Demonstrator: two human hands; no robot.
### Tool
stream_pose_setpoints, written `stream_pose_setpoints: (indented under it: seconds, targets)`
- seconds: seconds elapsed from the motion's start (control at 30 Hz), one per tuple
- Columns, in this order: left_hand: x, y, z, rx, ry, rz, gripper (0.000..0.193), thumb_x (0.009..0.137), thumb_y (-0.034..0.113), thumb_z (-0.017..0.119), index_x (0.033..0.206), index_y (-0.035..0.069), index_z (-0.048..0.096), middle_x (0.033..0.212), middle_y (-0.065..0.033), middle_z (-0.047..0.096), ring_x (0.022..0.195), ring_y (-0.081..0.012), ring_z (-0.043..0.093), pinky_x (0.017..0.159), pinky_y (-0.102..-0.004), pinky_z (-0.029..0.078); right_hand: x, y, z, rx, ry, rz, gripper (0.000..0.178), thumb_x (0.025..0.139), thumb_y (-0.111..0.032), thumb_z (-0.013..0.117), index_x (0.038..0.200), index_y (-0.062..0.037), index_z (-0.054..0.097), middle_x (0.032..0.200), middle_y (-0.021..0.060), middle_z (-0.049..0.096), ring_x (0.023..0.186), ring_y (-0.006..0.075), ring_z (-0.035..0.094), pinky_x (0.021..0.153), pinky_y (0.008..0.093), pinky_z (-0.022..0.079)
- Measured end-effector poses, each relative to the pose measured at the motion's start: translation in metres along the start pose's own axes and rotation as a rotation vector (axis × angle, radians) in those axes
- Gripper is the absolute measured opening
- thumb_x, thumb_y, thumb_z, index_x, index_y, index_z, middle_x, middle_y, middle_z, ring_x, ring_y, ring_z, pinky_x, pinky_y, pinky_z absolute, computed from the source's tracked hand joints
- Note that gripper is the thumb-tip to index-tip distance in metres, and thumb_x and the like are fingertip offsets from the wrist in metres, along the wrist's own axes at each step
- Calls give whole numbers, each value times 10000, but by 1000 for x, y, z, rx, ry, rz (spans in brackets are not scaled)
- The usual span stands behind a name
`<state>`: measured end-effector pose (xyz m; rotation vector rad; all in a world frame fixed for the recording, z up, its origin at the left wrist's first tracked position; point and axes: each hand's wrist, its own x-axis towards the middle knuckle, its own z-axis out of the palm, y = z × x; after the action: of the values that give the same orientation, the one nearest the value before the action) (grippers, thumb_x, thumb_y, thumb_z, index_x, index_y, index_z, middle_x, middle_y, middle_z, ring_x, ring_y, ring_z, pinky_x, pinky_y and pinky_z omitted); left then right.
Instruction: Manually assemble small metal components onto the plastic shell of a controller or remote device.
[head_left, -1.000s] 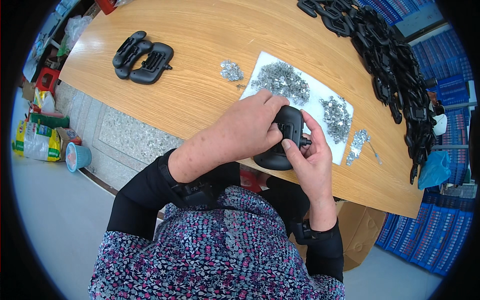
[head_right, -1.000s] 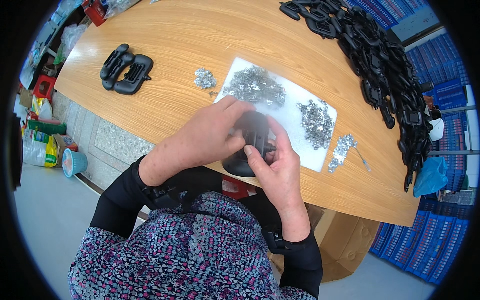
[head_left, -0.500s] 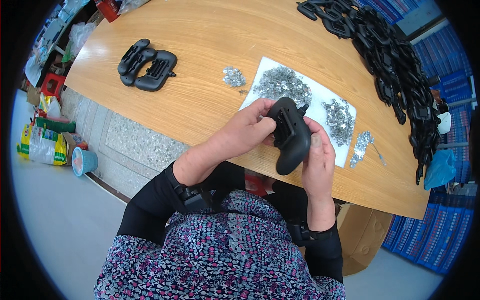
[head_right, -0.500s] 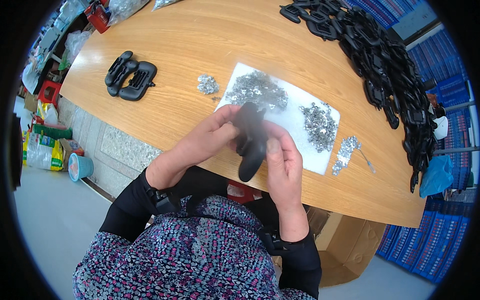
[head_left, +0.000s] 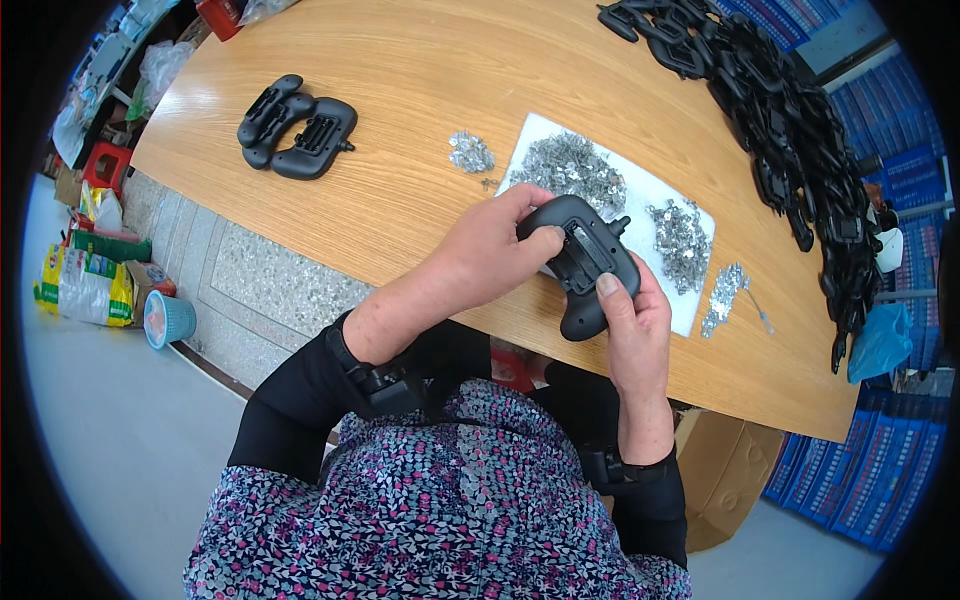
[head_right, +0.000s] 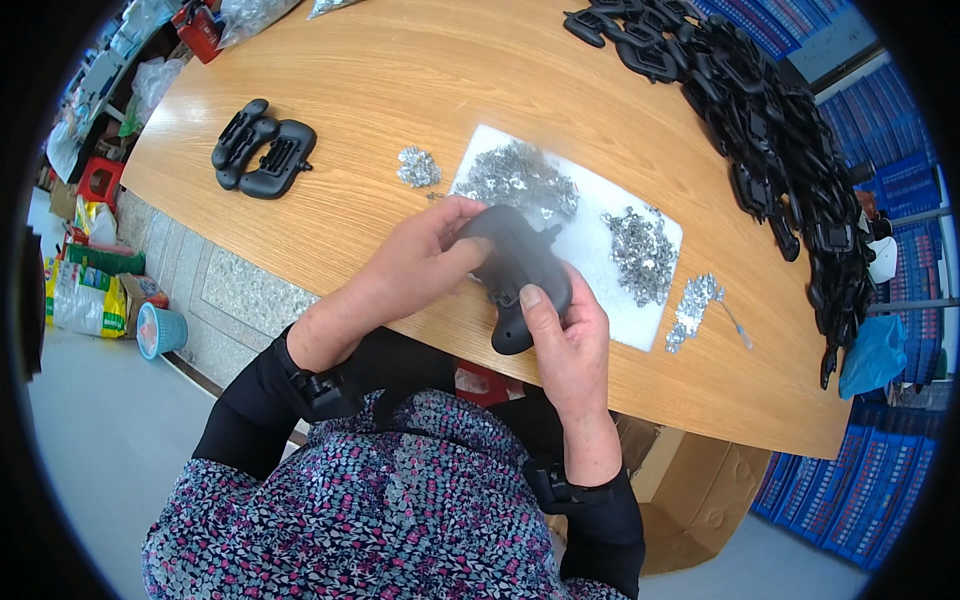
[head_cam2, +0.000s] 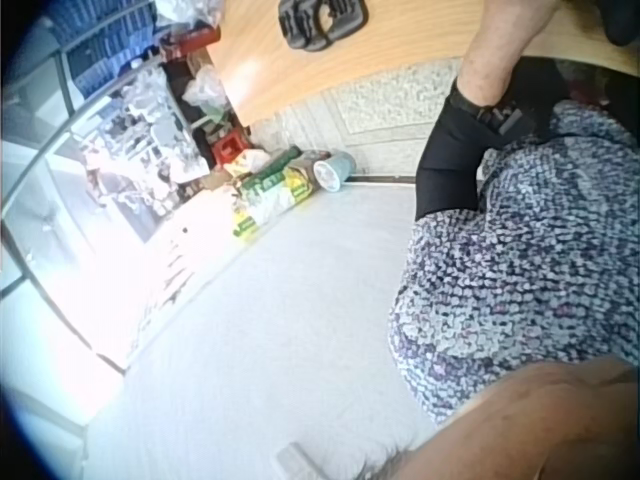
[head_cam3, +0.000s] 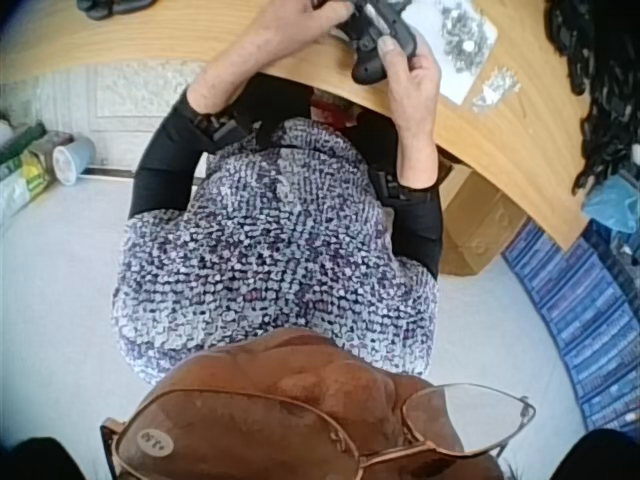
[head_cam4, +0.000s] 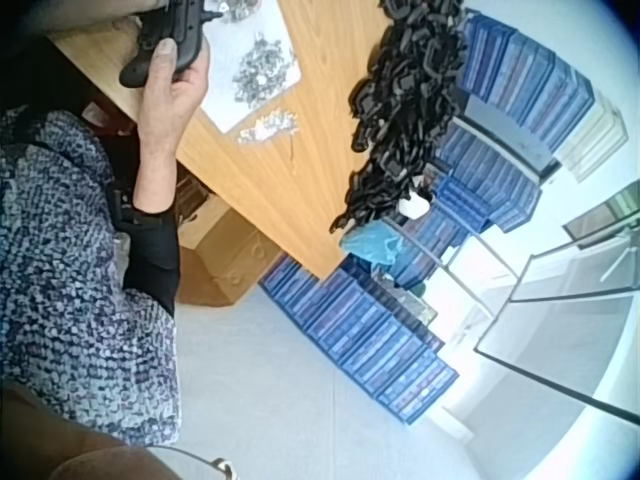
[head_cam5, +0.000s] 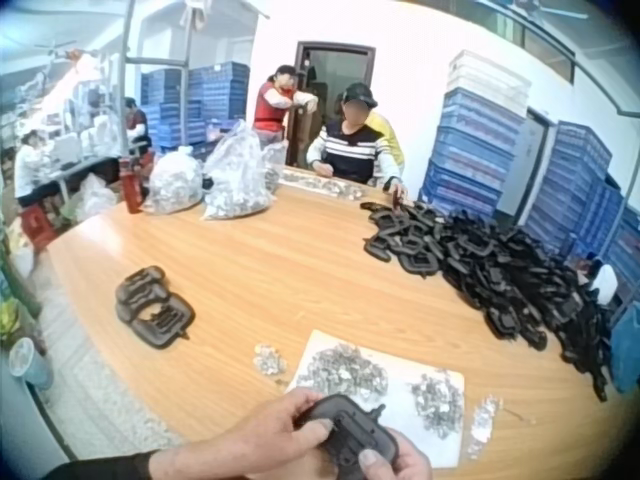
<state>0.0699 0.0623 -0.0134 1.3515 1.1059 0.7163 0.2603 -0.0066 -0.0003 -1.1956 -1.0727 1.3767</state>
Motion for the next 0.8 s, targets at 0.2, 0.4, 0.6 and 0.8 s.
stream_pose_setpoints:
  seconds: [0.2, 0.4, 0.6, 0.8]
  targets:
    - [-3, 17, 1, 436, 69, 129, 333, 919, 200, 593, 1184, 0, 603, 1066, -126, 679, 942, -218, 656, 795, -348, 531, -7, -6, 12, -85, 20, -88, 371, 977, -108, 588, 1302, 53, 511, 1090, 46, 632, 948, 70, 570, 840, 224, 473]
    - [0, -3, -1, 188, 78, 251, 427, 900, 145, 572, 1300, -3, 565, 1183, -166, 647, 1051, -243, 632, 885, -347, 496, 1, 0, 6, 15, 69, -44, 367, 974, -107, 590, 1292, 58, 512, 1072, 44, 633, 926, 69, 567, 810, 222, 471]
    - [-5, 4, 1, 143, 12, 196, 490, 887, 105, 560, 1363, -2, 511, 1223, -172, 631, 1087, -226, 615, 902, -335, 492, 0, -6, 10, -92, 88, -76, 377, 965, -106, 591, 1292, 61, 510, 1050, 41, 634, 913, 71, 563, 792, 226, 472]
    - [-5, 9, 2, 229, -43, 158, 480, 889, 105, 523, 1353, -15, 503, 1173, -137, 649, 1020, -198, 626, 883, -326, 495, -6, -10, 20, -211, 39, -241, 401, 982, -152, 571, 1317, 61, 511, 1004, 53, 629, 877, 84, 574, 786, 249, 482]
